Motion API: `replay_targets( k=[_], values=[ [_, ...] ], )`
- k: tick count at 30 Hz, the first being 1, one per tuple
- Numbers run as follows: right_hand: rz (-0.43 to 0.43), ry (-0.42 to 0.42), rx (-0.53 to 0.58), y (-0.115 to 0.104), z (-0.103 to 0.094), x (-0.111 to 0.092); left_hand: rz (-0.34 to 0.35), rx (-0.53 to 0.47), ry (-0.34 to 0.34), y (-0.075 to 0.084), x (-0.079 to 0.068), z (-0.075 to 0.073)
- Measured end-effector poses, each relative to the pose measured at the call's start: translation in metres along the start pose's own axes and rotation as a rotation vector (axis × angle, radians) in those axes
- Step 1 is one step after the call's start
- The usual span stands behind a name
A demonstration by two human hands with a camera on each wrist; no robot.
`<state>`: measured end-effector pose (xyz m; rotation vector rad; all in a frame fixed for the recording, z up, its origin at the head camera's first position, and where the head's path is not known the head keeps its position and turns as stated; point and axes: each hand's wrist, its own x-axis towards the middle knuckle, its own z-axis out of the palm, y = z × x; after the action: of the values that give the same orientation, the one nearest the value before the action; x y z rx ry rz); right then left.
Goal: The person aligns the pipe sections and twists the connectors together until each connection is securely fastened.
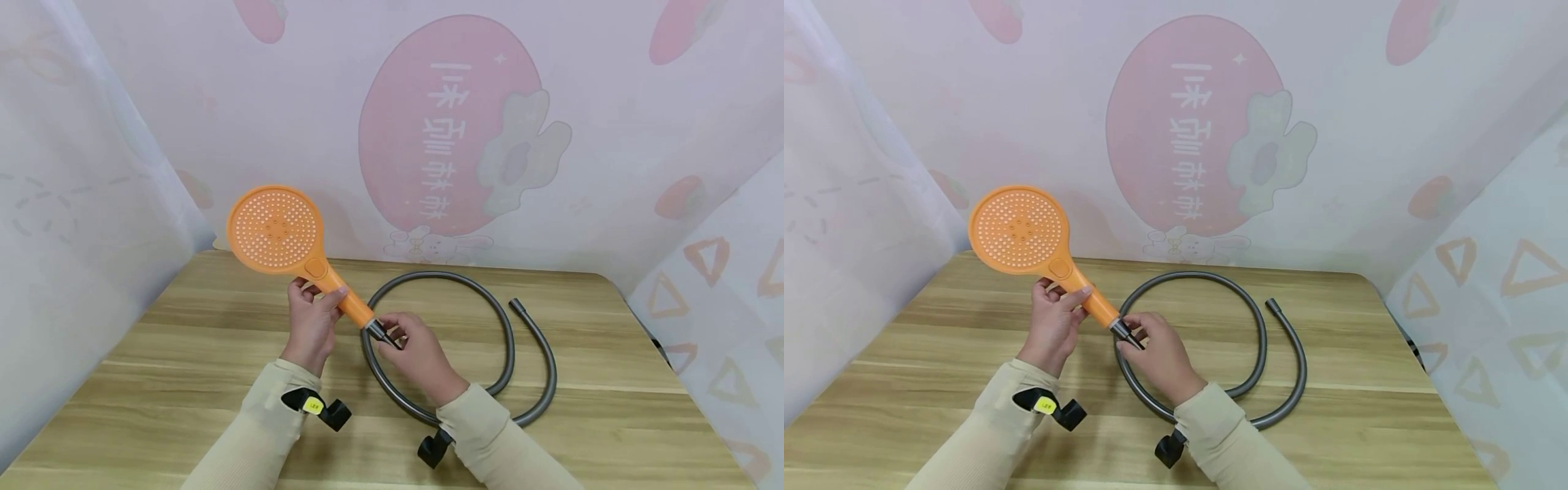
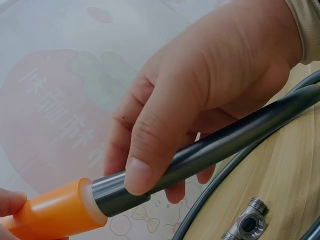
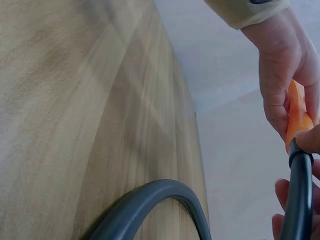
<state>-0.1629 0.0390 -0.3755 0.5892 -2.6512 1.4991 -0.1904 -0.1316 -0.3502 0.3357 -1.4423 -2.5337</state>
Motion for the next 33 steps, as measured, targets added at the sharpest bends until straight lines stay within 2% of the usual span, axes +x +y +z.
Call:
replay_targets(
  k=[9, 22, 33],
  values=[
    [-0.116, 0.065, -0.141, -0.0034, 0.0018, -0.0034, 0.010, 0.005, -0.005, -0.0018, 0.0027, -0.0012],
    [-0.102, 0.101, -0.200, -0.0046, 0.0058, -0.0038, 0.006, 0.012, 0.006, -0.0029, 0.0027, -0.0003],
    [-0.089, 0.095, -0.196, -0.0046, 0.0056, -0.0030, 0.000, 0.008, 0.005, -0.0025, 0.0031, -0.0002]
  ],
)
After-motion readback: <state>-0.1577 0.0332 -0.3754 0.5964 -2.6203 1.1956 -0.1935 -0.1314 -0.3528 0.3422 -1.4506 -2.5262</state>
